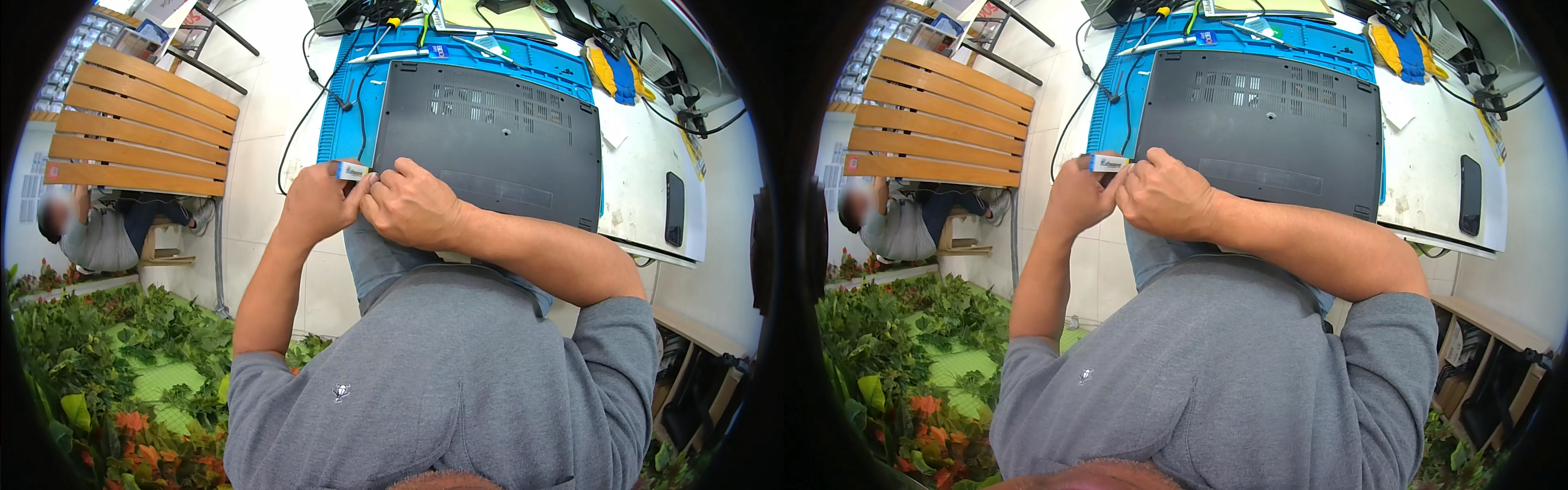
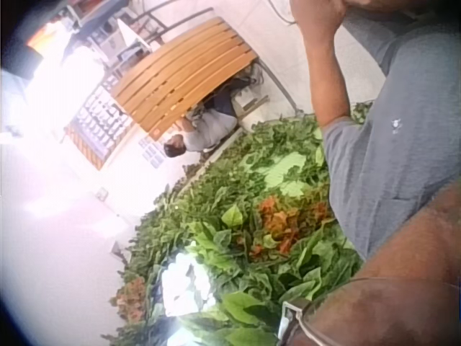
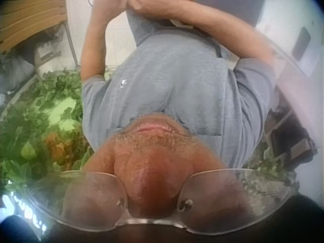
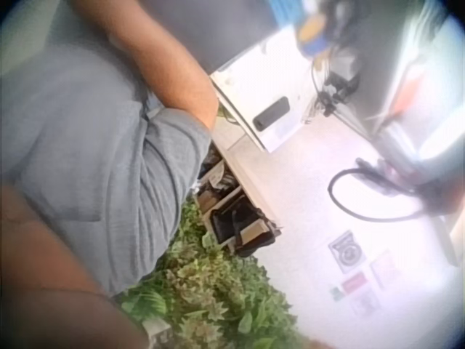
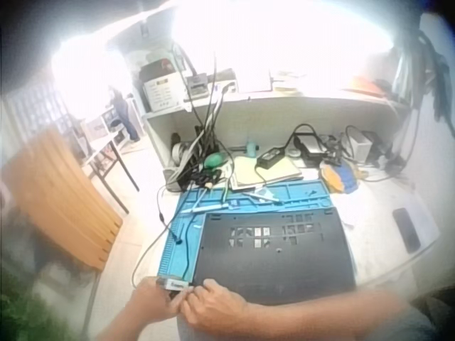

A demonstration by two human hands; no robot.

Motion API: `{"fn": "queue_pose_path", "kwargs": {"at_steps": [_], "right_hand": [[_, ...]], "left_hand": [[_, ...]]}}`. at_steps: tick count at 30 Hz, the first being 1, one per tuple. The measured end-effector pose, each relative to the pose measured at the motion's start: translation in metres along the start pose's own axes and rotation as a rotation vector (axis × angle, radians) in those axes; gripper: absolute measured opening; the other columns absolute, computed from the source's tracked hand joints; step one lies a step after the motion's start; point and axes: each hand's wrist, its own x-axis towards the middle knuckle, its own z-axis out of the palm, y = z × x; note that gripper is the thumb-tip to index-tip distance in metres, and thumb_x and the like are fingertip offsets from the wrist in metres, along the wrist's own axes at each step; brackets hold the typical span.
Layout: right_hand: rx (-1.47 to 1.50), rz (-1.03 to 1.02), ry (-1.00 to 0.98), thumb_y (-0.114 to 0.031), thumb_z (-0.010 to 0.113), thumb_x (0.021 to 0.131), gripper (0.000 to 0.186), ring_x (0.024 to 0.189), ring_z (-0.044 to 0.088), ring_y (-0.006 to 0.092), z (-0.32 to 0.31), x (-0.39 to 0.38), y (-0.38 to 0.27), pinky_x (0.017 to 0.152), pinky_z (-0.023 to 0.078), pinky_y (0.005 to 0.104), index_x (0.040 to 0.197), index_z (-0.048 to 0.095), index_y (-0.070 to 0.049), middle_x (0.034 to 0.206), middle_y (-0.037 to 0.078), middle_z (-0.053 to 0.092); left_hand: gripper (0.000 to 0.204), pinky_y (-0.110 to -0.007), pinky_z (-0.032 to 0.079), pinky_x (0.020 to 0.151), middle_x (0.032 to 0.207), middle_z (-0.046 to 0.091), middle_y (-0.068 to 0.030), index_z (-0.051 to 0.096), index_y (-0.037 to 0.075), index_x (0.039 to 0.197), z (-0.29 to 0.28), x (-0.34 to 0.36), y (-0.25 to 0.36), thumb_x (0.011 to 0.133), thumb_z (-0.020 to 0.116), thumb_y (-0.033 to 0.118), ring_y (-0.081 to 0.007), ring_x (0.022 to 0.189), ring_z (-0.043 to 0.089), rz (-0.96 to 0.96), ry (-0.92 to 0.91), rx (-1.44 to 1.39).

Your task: The person unscrews the back cover of a laptop using a screwdriver, removes the cover by hand, and disconnects a cable inside the device.

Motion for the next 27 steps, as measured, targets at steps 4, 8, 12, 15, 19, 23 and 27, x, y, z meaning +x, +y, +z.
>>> {"fn": "queue_pose_path", "kwargs": {"at_steps": [4,8,12,15,19,23,27], "right_hand": [[0.064,0.025,-0.082,-0.015,0.069,0.084,0.014,0.062,0.062,0.0193,-0.008,0.001,0.002,0.064,0.042,0.0356,0.072,0.066,-0.009,0.070,0.007,0.070],[0.068,0.015,-0.006,-0.015,0.069,0.086,0.014,0.063,0.063,0.0191,-0.006,0.005,0.002,0.065,0.042,0.0355,0.073,0.066,-0.009,0.072,0.007,0.070],[0.064,-0.009,-0.038,-0.015,0.069,0.086,0.013,0.064,0.064,0.0193,-0.002,0.001,0.002,0.062,0.043,0.0362,0.075,0.068,-0.008,0.073,0.007,0.071],[0.076,-0.005,-0.119,-0.015,0.068,0.087,0.013,0.065,0.066,0.0206,0.002,0.001,0.000,0.060,0.044,0.0371,0.077,0.069,-0.007,0.072,0.008,0.071],[0.130,-0.012,-0.192,-0.016,0.067,0.088,0.015,0.066,0.070,0.0246,0.000,0.007,0.005,0.060,0.049,0.0395,0.080,0.071,-0.004,0.071,0.009,0.072],[0.200,-0.019,-0.207,-0.017,0.067,0.089,0.016,0.069,0.073,0.0275,0.000,0.010,0.013,0.063,0.054,0.0421,0.081,0.072,-0.003,0.072,0.011,0.073],[0.257,-0.050,-0.379,-0.017,0.065,0.092,0.016,0.077,0.075,0.0283,-0.010,0.016,0.027,0.070,0.057,0.0433,0.086,0.071,-0.004,0.079,0.012,0.075]], "left_hand": [[0.033,-0.036,0.046,0.055,0.060,0.064,-0.0072,0.074,0.003,0.079,-0.007,0.009,-0.013,0.101,0.074,0.028,-0.0185,0.054,0.058,-0.292,-0.136,-0.312],[0.031,-0.030,0.038,0.053,0.065,0.062,-0.0030,0.074,0.002,0.083,0.003,0.005,-0.032,0.105,0.073,0.024,-0.0089,0.057,0.048,-0.357,-0.154,-0.464],[0.028,-0.030,0.040,0.053,0.064,0.062,-0.0060,0.077,0.001,0.088,-0.007,0.009,-0.002,0.105,0.072,0.023,-0.0105,0.055,0.050,-0.286,-0.103,-0.151],[0.025,-0.032,0.044,0.054,0.063,0.064,-0.0107,0.079,0.000,0.093,-0.015,0.016,0.011,0.103,0.073,0.023,-0.0158,0.054,0.054,-0.174,-0.197,0.075],[0.025,-0.039,0.051,0.057,0.066,0.068,-0.0158,0.080,0.004,0.093,-0.008,0.017,-0.004,0.101,0.075,0.027,-0.0308,0.057,0.064,-0.247,-0.126,-0.053],[0.027,-0.035,0.049,0.057,0.064,0.068,-0.0149,0.080,0.001,0.095,-0.009,0.009,0.009,0.103,0.075,0.027,-0.0236,0.053,0.062,-0.202,-0.097,0.000],[0.031,-0.034,0.049,0.057,0.067,0.070,-0.0140,0.079,0.000,0.093,-0.006,0.009,-0.003,0.106,0.073,0.028,-0.0199,0.055,0.061,-0.222,-0.109,-0.055]]}}
